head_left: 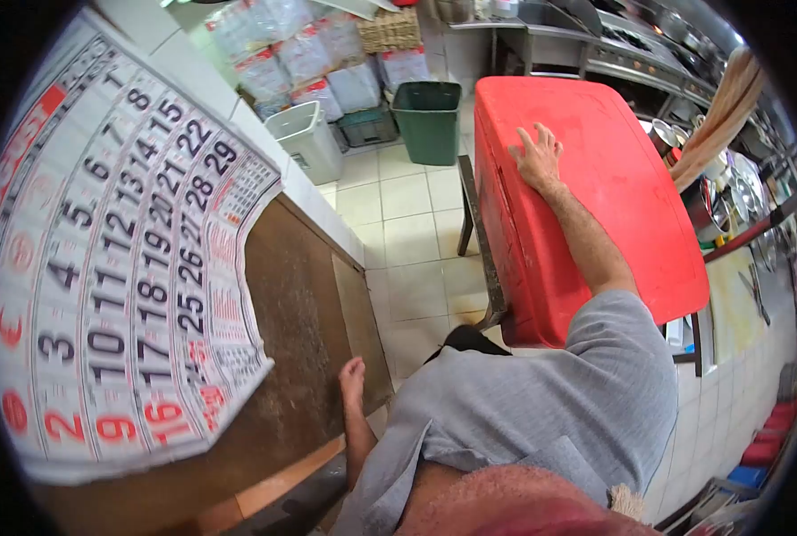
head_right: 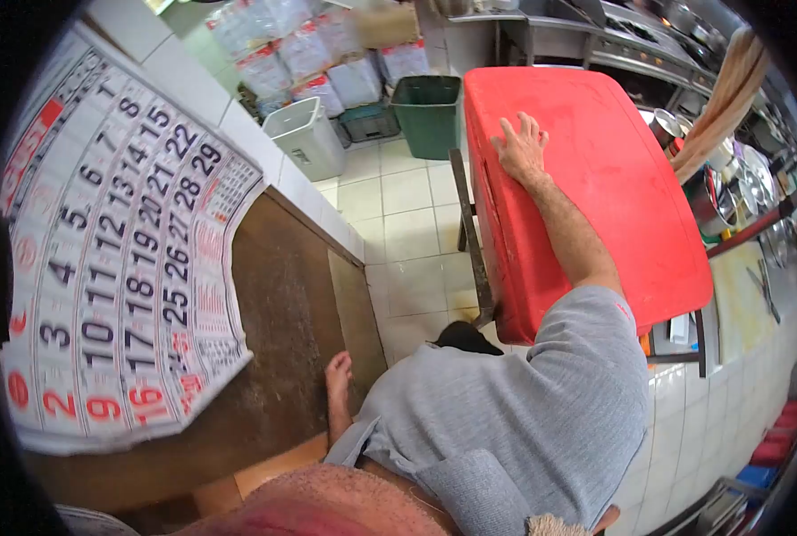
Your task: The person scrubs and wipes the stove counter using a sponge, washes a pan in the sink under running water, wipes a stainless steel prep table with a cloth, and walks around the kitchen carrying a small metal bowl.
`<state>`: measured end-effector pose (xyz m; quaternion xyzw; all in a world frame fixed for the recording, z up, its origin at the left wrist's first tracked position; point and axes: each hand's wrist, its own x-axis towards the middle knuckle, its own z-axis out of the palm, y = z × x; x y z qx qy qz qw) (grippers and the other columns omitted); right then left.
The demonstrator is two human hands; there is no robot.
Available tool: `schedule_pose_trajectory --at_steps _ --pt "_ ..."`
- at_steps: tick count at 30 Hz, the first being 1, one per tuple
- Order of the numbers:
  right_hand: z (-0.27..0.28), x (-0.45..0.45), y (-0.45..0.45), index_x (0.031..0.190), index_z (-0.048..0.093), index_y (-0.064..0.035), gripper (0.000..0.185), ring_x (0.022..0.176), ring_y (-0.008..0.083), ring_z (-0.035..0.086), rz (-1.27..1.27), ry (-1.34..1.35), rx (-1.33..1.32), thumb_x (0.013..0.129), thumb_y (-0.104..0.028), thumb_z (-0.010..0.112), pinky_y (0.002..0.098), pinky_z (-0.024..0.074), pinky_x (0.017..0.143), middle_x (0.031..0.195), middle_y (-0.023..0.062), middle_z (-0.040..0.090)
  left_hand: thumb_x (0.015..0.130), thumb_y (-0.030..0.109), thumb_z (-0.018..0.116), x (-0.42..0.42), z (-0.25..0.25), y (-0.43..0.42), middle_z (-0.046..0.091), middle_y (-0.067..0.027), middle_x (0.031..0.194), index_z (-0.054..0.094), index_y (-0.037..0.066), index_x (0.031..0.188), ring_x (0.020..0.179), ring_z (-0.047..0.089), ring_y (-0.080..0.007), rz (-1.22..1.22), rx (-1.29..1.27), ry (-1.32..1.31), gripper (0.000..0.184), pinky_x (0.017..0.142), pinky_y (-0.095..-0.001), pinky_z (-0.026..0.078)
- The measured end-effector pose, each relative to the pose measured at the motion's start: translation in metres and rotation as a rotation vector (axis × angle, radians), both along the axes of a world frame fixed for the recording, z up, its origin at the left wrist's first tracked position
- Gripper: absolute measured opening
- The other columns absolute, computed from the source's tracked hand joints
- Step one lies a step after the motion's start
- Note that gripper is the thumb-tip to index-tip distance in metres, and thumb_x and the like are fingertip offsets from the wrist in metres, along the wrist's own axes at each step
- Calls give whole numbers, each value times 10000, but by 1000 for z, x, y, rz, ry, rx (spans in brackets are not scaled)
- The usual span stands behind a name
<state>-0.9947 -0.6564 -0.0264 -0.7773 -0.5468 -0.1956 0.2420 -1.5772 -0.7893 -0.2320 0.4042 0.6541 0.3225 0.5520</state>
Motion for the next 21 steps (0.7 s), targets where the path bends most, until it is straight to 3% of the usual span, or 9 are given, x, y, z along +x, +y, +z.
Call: schedule_pose_trajectory --at_steps 6,13,15,21 --pt "8 36 42 1228 474 -143 489 1248 314 258 -184 10 -7 823 -405 555 546 227 955 1320 166 315 831 156 612 52 43 155 555 0 1017 613 82 1044 867 522 -100 -153 50 -41 226 698 -234 417" --pt "10 134 130 1237 469 -146 523 1248 309 266 -317 33 16 826 -464 530 560 222 957 1322 175 318 823 134 620 141 46 309 560 13 963 611 71 1034 807 511 -76 -289 -6 -60 221 662 -214 410" --pt "4 153 148 1241 465 -147 531 1249 310 266 -391 76 12 826 -472 525 566 224 955 1324 177 315 826 139 603 164 55 351 563 -14 1030 594 87 1076 889 508 -108 -357 -31 -48 255 678 -256 433" --pt "13 195 183 1262 440 -154 567 1270 316 243 -480 235 -104 819 -498 522 577 208 975 1355 173 285 817 133 613 245 52 482 569 -15 1034 613 106 1044 892 513 -117 -507 -20 6 229 674 -269 447"
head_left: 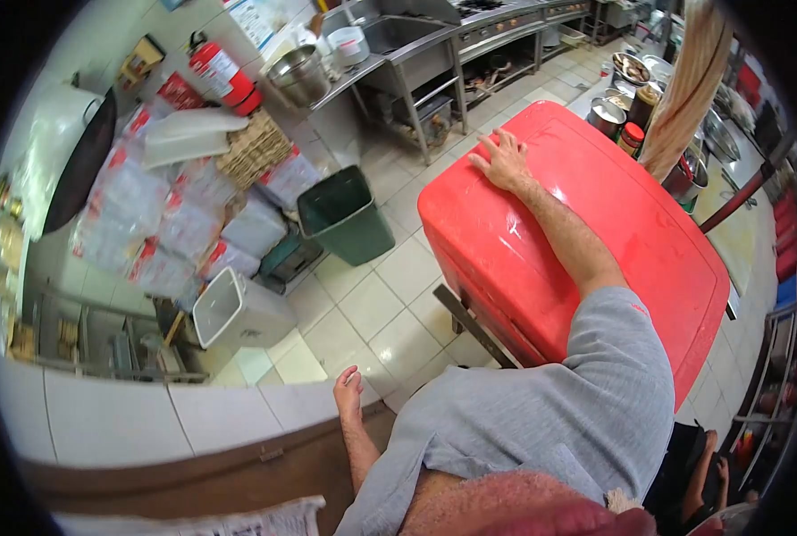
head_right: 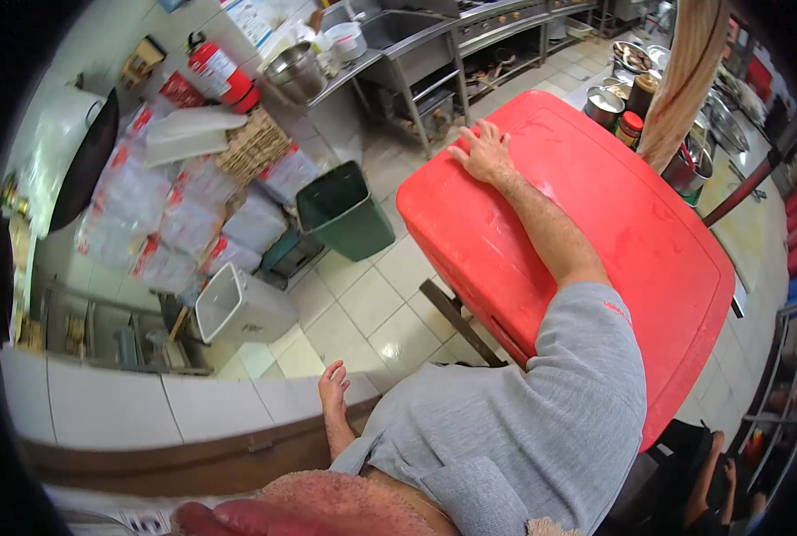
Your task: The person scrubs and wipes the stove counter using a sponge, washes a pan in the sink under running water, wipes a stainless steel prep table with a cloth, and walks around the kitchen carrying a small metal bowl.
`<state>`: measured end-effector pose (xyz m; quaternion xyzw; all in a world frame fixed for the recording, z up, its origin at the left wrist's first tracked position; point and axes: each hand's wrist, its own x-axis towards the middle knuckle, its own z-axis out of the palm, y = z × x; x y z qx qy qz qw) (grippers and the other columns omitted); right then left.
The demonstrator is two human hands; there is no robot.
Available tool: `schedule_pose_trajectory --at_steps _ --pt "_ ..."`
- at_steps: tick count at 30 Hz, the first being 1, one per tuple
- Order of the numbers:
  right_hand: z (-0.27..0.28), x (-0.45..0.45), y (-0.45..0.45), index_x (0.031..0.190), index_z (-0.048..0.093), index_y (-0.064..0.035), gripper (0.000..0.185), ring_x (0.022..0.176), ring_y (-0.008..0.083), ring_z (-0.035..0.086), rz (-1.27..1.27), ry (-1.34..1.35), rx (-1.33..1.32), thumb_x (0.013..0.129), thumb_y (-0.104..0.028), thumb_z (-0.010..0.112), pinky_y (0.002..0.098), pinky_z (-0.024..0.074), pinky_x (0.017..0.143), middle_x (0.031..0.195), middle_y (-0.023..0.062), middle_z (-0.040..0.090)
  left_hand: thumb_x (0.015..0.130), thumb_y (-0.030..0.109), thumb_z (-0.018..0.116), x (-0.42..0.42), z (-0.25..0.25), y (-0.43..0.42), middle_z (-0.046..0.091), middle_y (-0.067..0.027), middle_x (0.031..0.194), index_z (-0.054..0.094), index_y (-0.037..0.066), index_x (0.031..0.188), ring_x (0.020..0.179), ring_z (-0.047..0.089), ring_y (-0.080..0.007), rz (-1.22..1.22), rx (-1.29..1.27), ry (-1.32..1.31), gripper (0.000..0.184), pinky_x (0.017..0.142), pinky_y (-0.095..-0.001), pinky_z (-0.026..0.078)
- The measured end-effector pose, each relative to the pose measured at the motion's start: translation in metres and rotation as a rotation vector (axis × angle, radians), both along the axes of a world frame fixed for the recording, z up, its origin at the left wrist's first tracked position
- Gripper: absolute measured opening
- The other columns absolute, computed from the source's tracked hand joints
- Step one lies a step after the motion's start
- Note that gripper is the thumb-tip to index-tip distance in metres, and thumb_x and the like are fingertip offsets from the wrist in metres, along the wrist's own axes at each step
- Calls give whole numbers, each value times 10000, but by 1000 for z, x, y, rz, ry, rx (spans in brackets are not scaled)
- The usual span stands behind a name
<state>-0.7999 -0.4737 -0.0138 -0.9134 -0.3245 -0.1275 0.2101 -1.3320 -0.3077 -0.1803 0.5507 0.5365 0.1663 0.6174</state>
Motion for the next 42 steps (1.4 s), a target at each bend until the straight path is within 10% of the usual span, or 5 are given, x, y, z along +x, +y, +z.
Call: schedule_pose_trajectory --at_steps 19,42 --pt "13 7 23 1211 490 -158 513 1238 291 280 -534 8 -106 823 -492 515 508 197 982 1290 151 356 794 147 633 264 16 363 583 14 961 630 119 1006 826 516 -83 -515 149 -13 214 648 -246 436" --pt "1 164 -23 1301 415 -154 555 1273 273 289 -1072 150 -211 867 -500 435 541 195 1000 1360 128 336 737 87 644 685 7 448 529 -72 1049 636 58 999 874 555 -164 -987 212 52 264 765 -284 455"
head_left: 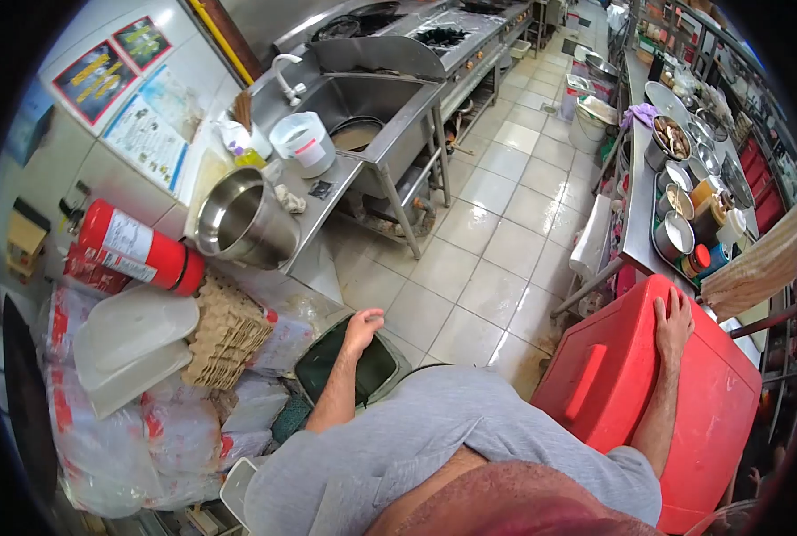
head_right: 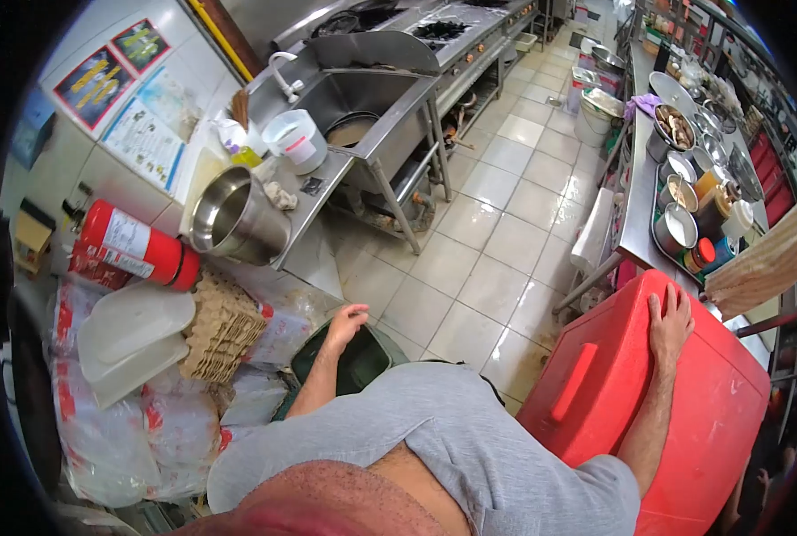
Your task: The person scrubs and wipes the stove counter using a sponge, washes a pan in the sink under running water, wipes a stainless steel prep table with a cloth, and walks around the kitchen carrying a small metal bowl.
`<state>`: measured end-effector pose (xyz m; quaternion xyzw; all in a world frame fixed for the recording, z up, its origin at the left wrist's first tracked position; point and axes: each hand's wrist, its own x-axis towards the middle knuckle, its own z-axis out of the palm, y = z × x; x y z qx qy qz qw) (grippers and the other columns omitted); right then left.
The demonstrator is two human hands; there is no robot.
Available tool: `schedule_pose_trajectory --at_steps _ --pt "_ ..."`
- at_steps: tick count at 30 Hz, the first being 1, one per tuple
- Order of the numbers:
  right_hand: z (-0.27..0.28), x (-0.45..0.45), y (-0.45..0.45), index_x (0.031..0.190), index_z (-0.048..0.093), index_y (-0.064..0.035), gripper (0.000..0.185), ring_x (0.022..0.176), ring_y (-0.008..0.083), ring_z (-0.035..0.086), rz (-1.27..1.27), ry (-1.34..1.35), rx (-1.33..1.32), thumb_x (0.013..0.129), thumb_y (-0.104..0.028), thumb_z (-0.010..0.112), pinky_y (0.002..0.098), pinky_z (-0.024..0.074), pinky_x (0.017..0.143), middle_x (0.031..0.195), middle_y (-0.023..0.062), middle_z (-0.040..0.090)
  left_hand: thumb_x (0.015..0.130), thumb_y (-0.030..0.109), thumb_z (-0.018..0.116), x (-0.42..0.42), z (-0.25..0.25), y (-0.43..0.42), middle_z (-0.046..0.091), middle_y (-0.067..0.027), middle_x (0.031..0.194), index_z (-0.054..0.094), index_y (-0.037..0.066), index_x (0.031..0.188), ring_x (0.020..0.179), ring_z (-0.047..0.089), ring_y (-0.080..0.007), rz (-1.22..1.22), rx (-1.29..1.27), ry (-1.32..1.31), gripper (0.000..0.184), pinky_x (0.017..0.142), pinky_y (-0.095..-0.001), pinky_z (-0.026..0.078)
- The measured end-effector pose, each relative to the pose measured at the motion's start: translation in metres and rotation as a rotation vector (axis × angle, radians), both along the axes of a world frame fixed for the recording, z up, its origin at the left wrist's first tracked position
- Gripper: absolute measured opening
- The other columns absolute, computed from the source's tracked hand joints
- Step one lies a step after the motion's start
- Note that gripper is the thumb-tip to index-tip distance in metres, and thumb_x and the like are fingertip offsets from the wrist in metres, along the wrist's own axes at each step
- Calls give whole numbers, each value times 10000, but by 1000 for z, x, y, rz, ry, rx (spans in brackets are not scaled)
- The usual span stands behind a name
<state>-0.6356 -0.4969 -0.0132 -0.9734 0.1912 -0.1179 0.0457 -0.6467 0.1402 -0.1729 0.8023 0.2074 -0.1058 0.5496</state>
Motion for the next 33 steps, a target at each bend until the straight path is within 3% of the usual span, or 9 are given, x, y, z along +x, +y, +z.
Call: schedule_pose_trajectory --at_steps 3,9,11,15,18,22,24,30,33 --pt "0 3 0 1290 426 -125 515 1252 282 320 35 -39 18 877 -430 472 449 210 1015 1341 139 362 778 127 622 64 -9 -21 568 -1 890 634 84 995 735 516 -96 -64 -36 -130 222 630 -237 424" --pt "7 31 5 1204 501 -83 443 1154 298 426 -134 0 31 866 -368 525 409 327 955 1234 151 450 743 97 650 197 -26 -50 513 -76 1134 642 78 987 895 572 -174 -224 -150 3 245 777 -298 457" --pt "15 63 18 1179 517 -74 418 1124 302 448 -115 -53 80 859 -342 541 396 352 934 1200 150 471 774 123 632 242 -34 -49 513 -17 1080 634 85 997 844 539 -122 -300 -126 -68 227 668 -257 453" --pt "31 145 63 1125 564 -81 387 1053 306 501 100 -333 21 780 -240 635 362 395 886 1153 150 520 749 85 627 339 -13 -53 515 -30 1098 639 85 987 792 565 -116 -355 -210 -72 238 628 -251 454" --pt "46 215 110 1140 551 -93 407 1090 305 479 79 -201 141 785 -278 629 417 352 913 1176 148 501 768 85 635 410 -16 -55 538 9 979 636 64 981 709 511 -77 -373 -293 -123 213 604 -230 431" --pt "26 293 137 1172 523 -95 439 1077 327 494 143 -96 369 788 -276 635 402 403 898 1196 148 481 798 75 612 471 27 -67 523 1 1025 611 22 1022 762 501 -76 -416 -237 -137 231 649 -220 424" --pt "18 327 142 1181 513 -95 458 1063 336 502 157 -65 344 775 -254 654 396 424 888 1192 148 479 801 77 611 498 18 -74 518 -3 1030 605 19 1039 776 506 -90 -419 -250 -117 245 667 -228 427" --pt "-16 447 74 1192 503 -111 470 1062 313 498 141 -93 383 773 -259 657 387 418 885 1194 137 466 801 79 614 572 -28 -114 497 -8 1052 603 33 1051 779 509 -104 -400 -290 46 254 665 -238 430" --pt "-24 515 25 1184 503 -87 456 1051 301 502 98 -132 445 784 -253 645 375 416 882 1167 137 486 808 97 614 607 -13 -152 539 -3 933 605 53 1057 777 512 -101 -361 -258 94 253 655 -241 430"
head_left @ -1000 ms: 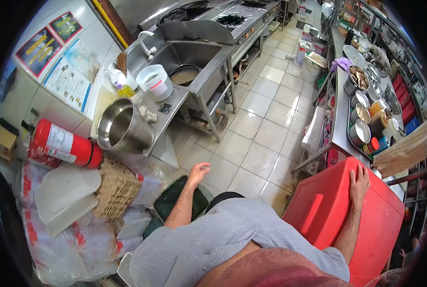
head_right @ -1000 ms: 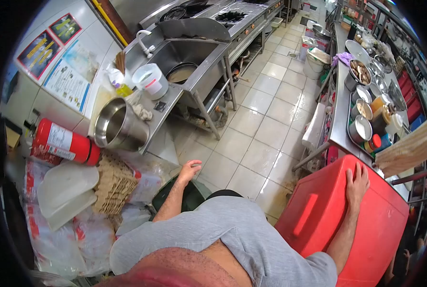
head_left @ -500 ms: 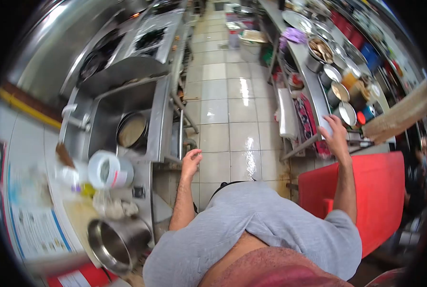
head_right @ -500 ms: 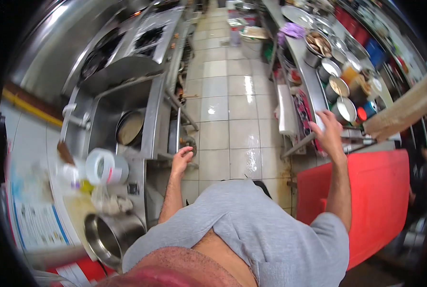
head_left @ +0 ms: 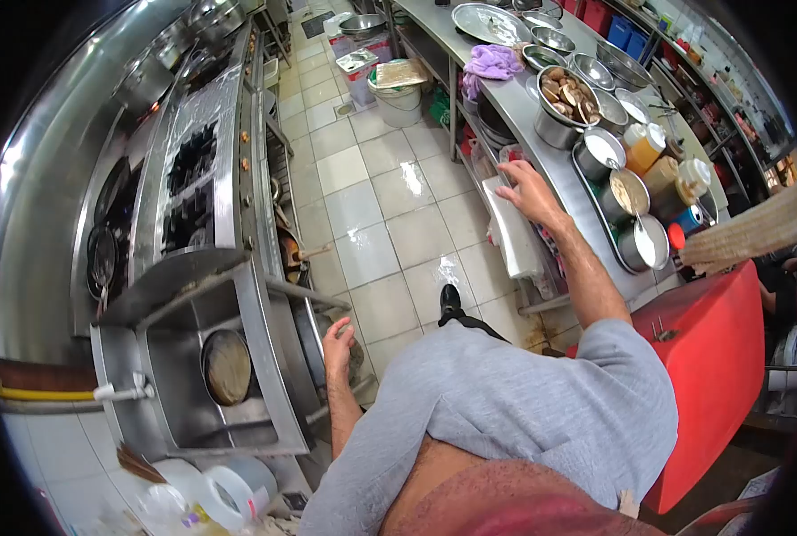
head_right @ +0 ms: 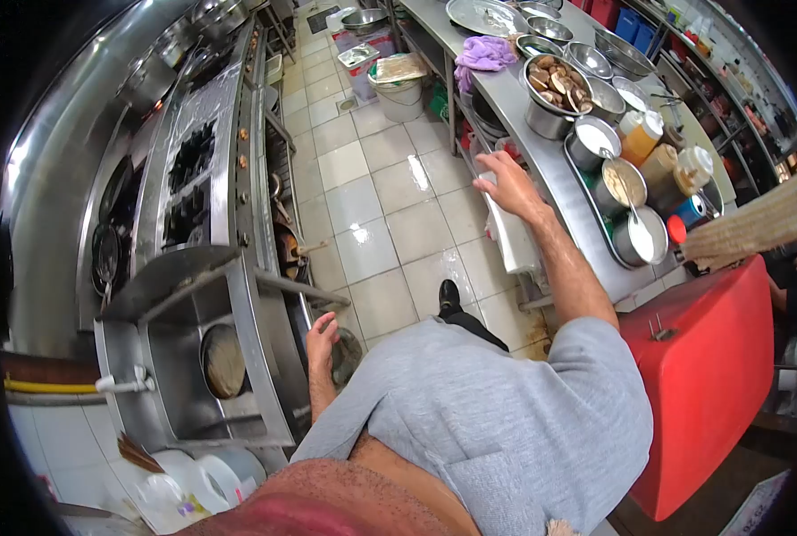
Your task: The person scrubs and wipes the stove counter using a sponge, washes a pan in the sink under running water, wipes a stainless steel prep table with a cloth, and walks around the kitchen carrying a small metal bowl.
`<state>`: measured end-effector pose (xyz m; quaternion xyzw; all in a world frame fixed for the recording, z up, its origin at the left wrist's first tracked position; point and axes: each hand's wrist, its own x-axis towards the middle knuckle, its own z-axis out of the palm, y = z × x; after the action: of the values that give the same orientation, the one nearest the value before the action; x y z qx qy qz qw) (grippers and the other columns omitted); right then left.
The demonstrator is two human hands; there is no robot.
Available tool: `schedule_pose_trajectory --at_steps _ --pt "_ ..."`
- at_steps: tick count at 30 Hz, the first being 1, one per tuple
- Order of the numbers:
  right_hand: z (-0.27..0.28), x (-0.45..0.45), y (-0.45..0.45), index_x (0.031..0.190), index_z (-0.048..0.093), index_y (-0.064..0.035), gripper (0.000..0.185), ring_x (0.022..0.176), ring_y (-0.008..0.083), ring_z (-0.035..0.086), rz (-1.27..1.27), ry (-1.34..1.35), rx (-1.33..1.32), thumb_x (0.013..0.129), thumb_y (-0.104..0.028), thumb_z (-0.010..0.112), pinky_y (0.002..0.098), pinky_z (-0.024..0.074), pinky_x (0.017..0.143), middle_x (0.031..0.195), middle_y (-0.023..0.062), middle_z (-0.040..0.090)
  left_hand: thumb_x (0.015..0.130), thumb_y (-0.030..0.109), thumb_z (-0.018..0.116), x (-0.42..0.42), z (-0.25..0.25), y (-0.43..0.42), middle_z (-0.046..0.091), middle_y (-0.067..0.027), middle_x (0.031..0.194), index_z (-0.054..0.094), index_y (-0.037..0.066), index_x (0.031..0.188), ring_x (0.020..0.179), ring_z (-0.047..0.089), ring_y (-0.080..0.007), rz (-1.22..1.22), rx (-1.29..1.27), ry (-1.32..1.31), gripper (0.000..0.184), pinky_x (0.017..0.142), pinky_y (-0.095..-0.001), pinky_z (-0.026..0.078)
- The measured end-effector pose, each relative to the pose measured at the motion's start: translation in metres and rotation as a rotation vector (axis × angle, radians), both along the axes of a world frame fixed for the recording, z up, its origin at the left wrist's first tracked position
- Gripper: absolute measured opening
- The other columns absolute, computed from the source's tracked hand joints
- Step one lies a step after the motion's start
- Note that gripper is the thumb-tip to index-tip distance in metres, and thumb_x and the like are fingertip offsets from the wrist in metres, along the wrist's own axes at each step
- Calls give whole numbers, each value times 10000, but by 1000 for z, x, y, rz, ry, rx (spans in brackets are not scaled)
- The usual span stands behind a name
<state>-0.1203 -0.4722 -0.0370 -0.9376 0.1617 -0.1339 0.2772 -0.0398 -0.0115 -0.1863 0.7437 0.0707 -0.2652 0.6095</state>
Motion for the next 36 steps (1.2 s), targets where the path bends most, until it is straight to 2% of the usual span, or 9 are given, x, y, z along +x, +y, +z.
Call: schedule_pose_trajectory --at_steps 5,11,16,19,25,30,33,34,36 --pt "-18 128 -70 1132 543 -30 429 866 255 594 -180 -195 244 785 -264 638 343 465 781 1017 159 583 811 112 615 85 -7 -63 604 -13 944 608 71 1063 786 541 -86 55 27 -1 256 634 -226 424" --pt "-53 243 -109 1136 536 -24 467 852 247 586 -400 -272 506 800 -342 603 342 452 788 895 142 624 800 132 634 180 5 -156 546 22 793 614 93 1055 689 476 -72 -36 2 -10 259 603 -230 418" --pt "-65 291 -173 1178 510 -71 511 1039 298 471 -627 -310 302 721 -226 675 352 399 900 1132 164 423 800 149 633 270 -24 -195 589 -14 893 616 99 1059 780 526 -109 -190 20 29 264 652 -250 439" --pt "-63 301 -207 1193 511 -101 521 1009 307 484 -707 -285 -4 705 -190 671 361 411 883 1085 161 437 801 156 628 335 -33 -226 602 -45 989 615 96 1065 869 555 -147 -272 48 46 271 710 -282 457" --pt "-46 327 -244 1218 501 -150 530 1004 329 489 -849 -68 -35 721 -214 674 404 421 867 1089 169 431 793 142 624 462 -13 -331 592 -94 1000 600 60 1076 842 570 -162 -793 103 -217 296 730 -288 462" --pt "-46 345 -274 1344 312 -204 695 1098 391 468 -917 130 115 754 -313 663 446 403 904 1226 225 386 790 134 624 511 35 -449 557 -101 1043 577 49 1097 925 587 -194 -1010 46 -285 321 788 -304 465" --pt "-66 346 -295 1317 358 -196 633 1082 384 481 -908 220 57 768 -338 640 452 406 891 1210 215 408 799 142 622 511 38 -511 544 -104 1061 569 45 1103 918 588 -197 -1121 6 -353 323 788 -309 468" --pt "-69 343 -300 1202 482 -150 480 1035 355 509 -902 187 31 779 -329 620 437 417 855 1130 180 487 799 142 622 506 37 -527 544 -104 1061 569 45 1103 918 588 -197 -1135 17 -337 323 788 -309 468" --pt "-66 337 -309 1119 524 -123 400 1007 342 518 -905 149 65 779 -314 615 433 418 835 1072 164 517 808 167 620 497 40 -562 530 -107 1085 556 41 1117 916 591 -211 -1267 -94 -350 339 796 -319 469"
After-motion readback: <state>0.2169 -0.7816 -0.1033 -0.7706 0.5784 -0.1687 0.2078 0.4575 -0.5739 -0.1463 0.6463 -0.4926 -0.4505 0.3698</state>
